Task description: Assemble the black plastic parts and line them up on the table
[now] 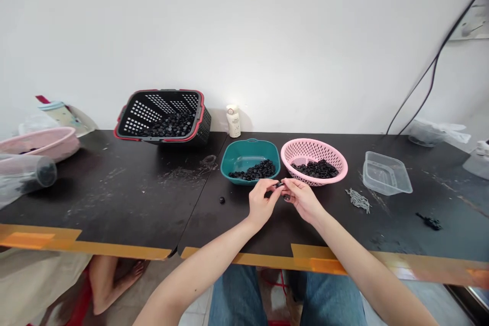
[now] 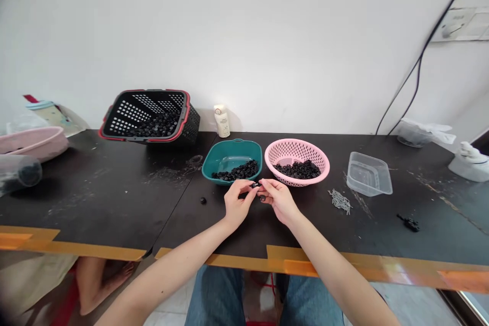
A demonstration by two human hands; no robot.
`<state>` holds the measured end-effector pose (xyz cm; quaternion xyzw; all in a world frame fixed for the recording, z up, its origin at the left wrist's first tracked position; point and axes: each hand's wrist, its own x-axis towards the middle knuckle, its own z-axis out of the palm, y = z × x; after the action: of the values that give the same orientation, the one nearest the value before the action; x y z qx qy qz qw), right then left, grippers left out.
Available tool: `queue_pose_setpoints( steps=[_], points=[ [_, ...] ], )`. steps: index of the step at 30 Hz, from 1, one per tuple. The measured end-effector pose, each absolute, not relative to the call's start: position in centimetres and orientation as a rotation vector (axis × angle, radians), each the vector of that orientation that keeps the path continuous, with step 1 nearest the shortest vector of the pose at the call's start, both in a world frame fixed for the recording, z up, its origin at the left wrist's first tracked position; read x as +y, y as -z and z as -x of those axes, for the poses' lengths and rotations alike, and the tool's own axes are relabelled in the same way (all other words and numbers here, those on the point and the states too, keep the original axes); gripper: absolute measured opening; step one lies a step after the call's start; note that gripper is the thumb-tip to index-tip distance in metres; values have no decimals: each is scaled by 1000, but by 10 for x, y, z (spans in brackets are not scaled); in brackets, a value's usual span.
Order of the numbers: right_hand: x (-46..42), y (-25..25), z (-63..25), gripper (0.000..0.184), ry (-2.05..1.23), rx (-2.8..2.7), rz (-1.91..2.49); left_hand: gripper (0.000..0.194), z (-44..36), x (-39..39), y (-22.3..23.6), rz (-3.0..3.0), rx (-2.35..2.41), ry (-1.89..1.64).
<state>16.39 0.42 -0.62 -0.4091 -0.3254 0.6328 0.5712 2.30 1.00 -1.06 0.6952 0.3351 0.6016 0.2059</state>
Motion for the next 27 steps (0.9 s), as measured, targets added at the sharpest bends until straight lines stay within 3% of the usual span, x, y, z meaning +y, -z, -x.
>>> queue_pose_setpoints(
  steps=[4,10,15,17,21,27],
  points=[
    [2,19,-164,12,-1655,-656,941,14,-28,15,14,-2062,1018,-1563],
    [4,16,-173,12,-1443,-633,1028,14,-29,23,15,-2082,1103,-1581],
    [-6,-2,-182,20,-1461,-1255,1206,16,-30,22,16,-2020,1083,-1627],
    [-12,-9,-185,21,-1451,-1633,1132,16,-29,21,14,-2003,1081,-1682],
    [-23,-8,-188,40,-1429,-2202,909,16,-25,21,11,-1977,1069,-1745],
    [-23,12,-183,22,-1494,-2079,1029,16,-24,21,10,-1971,1058,-1671]
  ],
)
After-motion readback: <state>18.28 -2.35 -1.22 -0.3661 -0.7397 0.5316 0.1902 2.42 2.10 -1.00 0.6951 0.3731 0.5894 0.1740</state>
